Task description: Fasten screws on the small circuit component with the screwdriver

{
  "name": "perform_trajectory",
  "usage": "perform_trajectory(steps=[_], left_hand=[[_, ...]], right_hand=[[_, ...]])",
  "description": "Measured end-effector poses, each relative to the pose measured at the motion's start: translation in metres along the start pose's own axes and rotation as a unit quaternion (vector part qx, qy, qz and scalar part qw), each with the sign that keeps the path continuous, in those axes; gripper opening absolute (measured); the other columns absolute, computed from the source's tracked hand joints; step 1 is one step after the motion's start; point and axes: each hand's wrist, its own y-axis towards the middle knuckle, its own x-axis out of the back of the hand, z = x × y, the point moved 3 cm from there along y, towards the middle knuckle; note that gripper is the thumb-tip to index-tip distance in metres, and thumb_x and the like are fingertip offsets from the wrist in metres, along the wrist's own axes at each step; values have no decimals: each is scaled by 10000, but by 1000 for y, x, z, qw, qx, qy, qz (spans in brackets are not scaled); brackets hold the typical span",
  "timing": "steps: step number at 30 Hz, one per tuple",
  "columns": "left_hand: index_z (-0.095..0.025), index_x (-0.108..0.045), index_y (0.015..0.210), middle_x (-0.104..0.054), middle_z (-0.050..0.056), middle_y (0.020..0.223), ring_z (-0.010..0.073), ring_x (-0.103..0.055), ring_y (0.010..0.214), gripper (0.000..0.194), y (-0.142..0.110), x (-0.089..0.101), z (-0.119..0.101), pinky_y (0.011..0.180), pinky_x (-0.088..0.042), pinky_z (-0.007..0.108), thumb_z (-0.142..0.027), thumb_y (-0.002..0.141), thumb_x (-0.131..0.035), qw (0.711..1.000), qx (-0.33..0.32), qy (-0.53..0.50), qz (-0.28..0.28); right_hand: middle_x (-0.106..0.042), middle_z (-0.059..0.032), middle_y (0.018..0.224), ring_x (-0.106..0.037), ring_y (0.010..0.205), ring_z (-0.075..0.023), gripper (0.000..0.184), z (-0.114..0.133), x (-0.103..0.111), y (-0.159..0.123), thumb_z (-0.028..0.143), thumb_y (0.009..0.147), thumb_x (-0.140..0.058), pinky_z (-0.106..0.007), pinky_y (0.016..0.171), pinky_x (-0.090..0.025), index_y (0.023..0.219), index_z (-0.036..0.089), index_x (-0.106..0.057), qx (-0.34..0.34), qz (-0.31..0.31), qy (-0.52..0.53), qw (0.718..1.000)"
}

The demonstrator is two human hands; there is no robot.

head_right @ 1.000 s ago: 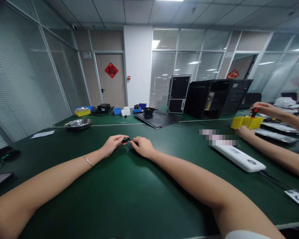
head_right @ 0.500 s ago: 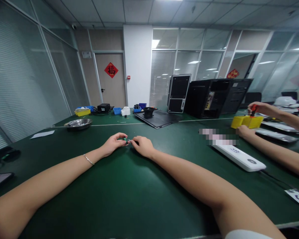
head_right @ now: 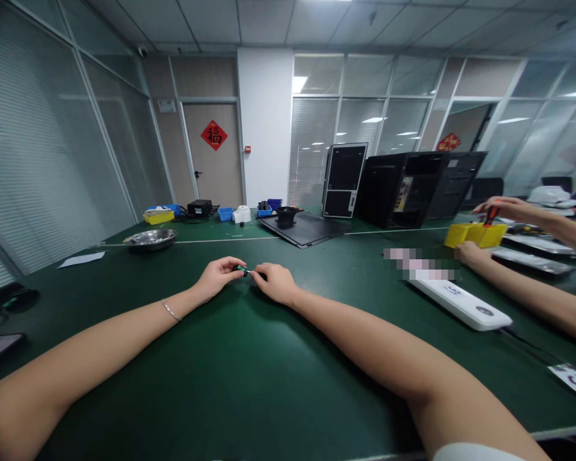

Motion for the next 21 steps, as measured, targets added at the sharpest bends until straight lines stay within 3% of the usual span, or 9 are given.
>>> perform_trajectory(steps=[15, 21], left_hand=[[-123, -719, 868, -742, 50, 776, 161, -676, 684, 341, -4, -3, -4, 771, -556, 353, -296, 609, -858, 996, 66, -55, 6], [-121, -693, 902, -720, 49, 808, 152, -659, 696, 330, -3, -2, -3, 737, -539, 323, -322, 672, -816, 997, 58, -44, -1]], right_hand=[[-708, -25, 872, -598, 786, -153, 318, -5, -1, 0, 368, 954, -448, -234, 681, -386, 871, 207, -710, 32, -3, 61, 998], [-718, -24, 864, -598, 772, -156, 323, -7, -1, 2, 380, 947, -457, -238, 687, -394, 855, 207, -713, 13, -12, 75, 997]])
